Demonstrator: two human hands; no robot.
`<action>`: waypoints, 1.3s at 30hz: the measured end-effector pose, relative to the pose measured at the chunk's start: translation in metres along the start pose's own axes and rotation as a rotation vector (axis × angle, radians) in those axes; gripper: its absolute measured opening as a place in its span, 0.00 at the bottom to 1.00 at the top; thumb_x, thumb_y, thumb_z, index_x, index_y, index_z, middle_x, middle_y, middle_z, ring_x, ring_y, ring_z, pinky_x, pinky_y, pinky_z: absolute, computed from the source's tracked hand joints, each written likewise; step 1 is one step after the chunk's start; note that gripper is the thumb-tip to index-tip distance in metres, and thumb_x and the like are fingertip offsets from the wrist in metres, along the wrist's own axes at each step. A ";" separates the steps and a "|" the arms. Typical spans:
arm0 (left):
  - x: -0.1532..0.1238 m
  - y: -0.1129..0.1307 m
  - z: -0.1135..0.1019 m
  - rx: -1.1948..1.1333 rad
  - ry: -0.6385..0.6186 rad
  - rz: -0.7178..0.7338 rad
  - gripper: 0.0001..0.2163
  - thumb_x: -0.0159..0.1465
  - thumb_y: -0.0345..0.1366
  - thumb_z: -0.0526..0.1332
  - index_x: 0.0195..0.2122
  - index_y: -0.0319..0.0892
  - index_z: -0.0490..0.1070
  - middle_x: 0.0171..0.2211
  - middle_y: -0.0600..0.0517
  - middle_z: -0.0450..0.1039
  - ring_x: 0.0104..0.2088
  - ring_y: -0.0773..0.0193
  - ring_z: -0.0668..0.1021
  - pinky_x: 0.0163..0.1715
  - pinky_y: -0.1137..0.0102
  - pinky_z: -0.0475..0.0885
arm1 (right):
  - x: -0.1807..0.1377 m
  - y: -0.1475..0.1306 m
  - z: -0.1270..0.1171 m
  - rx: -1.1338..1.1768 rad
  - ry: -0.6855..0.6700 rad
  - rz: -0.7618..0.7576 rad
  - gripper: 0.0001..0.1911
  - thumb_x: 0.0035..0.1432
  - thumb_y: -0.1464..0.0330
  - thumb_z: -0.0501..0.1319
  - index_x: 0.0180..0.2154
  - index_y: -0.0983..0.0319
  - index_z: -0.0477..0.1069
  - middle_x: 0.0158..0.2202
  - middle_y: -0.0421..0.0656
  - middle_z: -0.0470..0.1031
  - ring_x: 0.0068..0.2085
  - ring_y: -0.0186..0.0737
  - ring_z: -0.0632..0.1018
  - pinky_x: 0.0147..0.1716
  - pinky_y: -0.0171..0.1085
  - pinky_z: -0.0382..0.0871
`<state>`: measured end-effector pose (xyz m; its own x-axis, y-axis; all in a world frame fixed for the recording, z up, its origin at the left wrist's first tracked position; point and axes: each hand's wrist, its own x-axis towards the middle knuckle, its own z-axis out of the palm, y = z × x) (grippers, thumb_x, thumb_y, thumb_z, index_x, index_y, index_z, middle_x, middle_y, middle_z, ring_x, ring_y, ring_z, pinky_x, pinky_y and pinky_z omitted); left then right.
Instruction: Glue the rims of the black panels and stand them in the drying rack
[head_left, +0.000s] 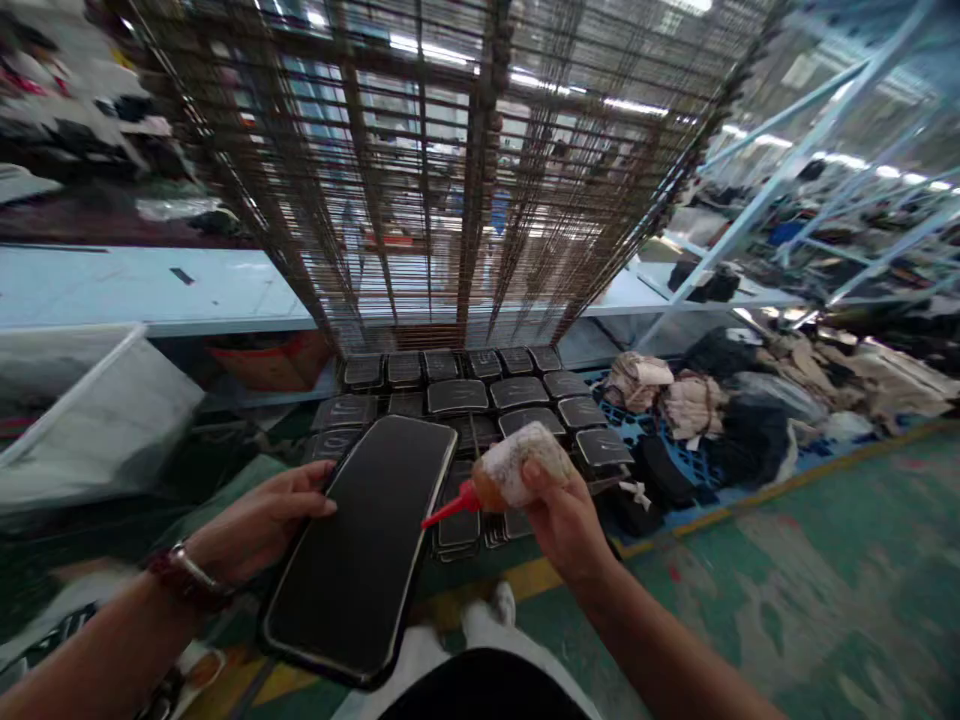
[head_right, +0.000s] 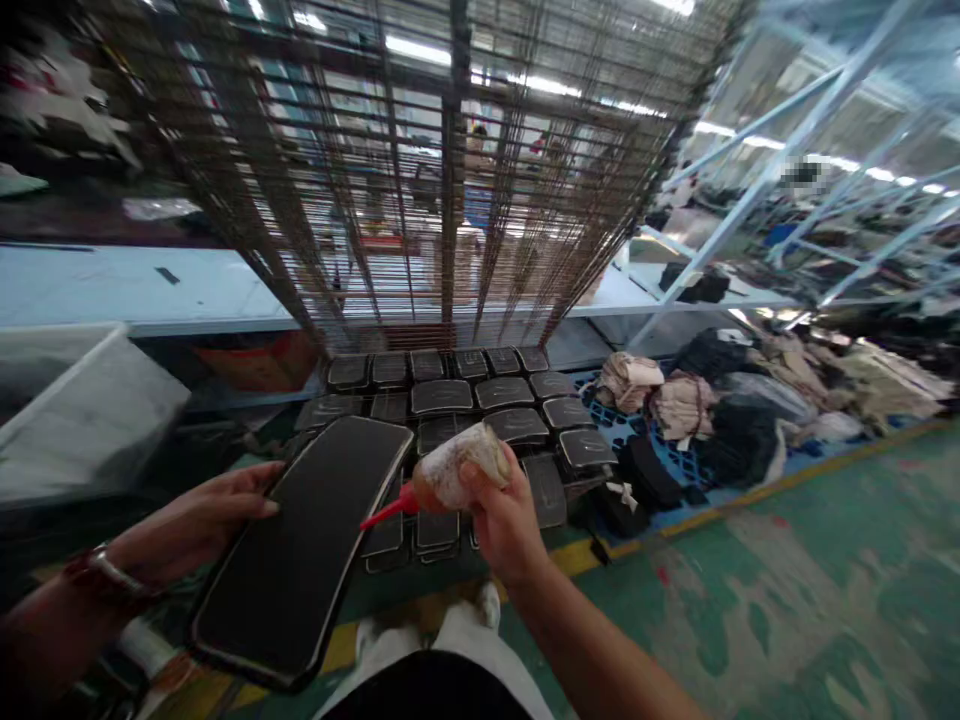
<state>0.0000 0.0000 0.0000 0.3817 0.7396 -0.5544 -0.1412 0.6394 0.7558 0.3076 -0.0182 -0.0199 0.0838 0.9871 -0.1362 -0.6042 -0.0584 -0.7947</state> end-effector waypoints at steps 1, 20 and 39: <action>0.001 -0.002 -0.002 -0.015 0.030 0.000 0.19 0.55 0.25 0.67 0.49 0.37 0.70 0.43 0.43 0.82 0.38 0.53 0.84 0.41 0.60 0.79 | -0.002 0.001 -0.001 -0.001 0.004 0.003 0.21 0.46 0.64 0.76 0.43 0.58 0.74 0.36 0.40 0.77 0.36 0.39 0.76 0.37 0.35 0.72; 0.011 -0.005 -0.008 -0.118 0.347 0.038 0.16 0.54 0.17 0.59 0.44 0.34 0.70 0.29 0.48 0.80 0.26 0.59 0.82 0.29 0.64 0.80 | -0.021 0.003 0.003 -0.078 -0.197 -0.010 0.26 0.44 0.66 0.75 0.47 0.56 0.72 0.40 0.47 0.82 0.42 0.53 0.81 0.43 0.50 0.74; 0.039 -0.045 0.020 -0.297 0.477 0.150 0.13 0.55 0.18 0.60 0.39 0.37 0.74 0.32 0.46 0.82 0.28 0.59 0.83 0.29 0.65 0.81 | 0.012 0.022 0.014 0.074 0.085 0.130 0.20 0.48 0.63 0.75 0.41 0.61 0.75 0.38 0.42 0.79 0.38 0.40 0.79 0.40 0.38 0.75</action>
<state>0.0402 -0.0040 -0.0489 -0.1059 0.7953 -0.5969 -0.4388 0.5013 0.7458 0.2838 -0.0051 -0.0308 0.0664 0.9557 -0.2869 -0.6710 -0.1701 -0.7217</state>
